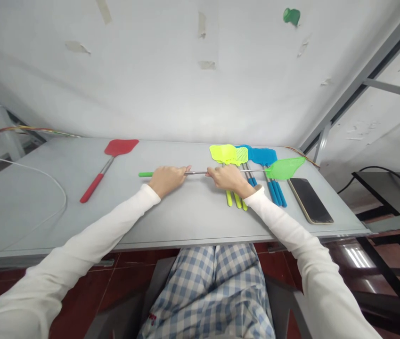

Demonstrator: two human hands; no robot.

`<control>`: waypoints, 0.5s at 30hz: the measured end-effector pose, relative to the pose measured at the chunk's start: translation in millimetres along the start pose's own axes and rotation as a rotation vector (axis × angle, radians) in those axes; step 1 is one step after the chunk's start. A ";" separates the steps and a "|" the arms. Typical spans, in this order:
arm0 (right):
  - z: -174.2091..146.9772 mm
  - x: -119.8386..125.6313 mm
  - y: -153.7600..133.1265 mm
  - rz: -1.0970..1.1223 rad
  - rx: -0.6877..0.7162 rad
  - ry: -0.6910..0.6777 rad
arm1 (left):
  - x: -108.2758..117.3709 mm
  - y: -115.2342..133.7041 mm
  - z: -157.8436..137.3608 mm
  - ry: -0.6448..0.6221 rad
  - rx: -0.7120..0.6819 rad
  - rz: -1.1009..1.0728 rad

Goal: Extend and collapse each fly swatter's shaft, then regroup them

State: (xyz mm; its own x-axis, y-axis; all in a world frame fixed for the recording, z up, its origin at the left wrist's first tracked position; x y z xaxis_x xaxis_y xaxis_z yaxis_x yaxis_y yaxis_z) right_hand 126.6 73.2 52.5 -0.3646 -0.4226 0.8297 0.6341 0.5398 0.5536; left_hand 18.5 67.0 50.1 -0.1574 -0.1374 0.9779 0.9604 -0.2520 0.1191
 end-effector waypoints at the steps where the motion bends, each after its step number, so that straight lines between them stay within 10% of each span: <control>1: 0.3 0.0 -5.5 0.013 0.022 -0.006 | -2.1 3.6 -0.7 -0.010 -0.007 -0.008; 8: 5.6 9.1 -6.6 0.035 0.024 0.110 | 1.3 10.6 3.9 0.008 -0.030 -0.050; 15: -2.8 2.9 46.6 -0.043 -0.064 0.302 | 23.7 -65.9 6.4 0.095 0.146 0.024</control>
State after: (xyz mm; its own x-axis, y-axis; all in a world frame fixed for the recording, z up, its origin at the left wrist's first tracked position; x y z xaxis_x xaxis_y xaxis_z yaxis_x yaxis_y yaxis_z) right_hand 157.0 95.1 80.5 -0.1786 -0.6467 0.7416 0.6676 0.4740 0.5741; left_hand -47.1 86.4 66.5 -0.1484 -0.2337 0.9609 0.9862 -0.1070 0.1263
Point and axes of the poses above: each hand's wrist, its own z-axis towards the middle knuckle, its own x-axis out of the back of the hand, y = z × x, the point moved 10 cm from there along z, towards the middle knuckle, and after that the axes turned 15 degrees about -z, right-handed, at the moved point
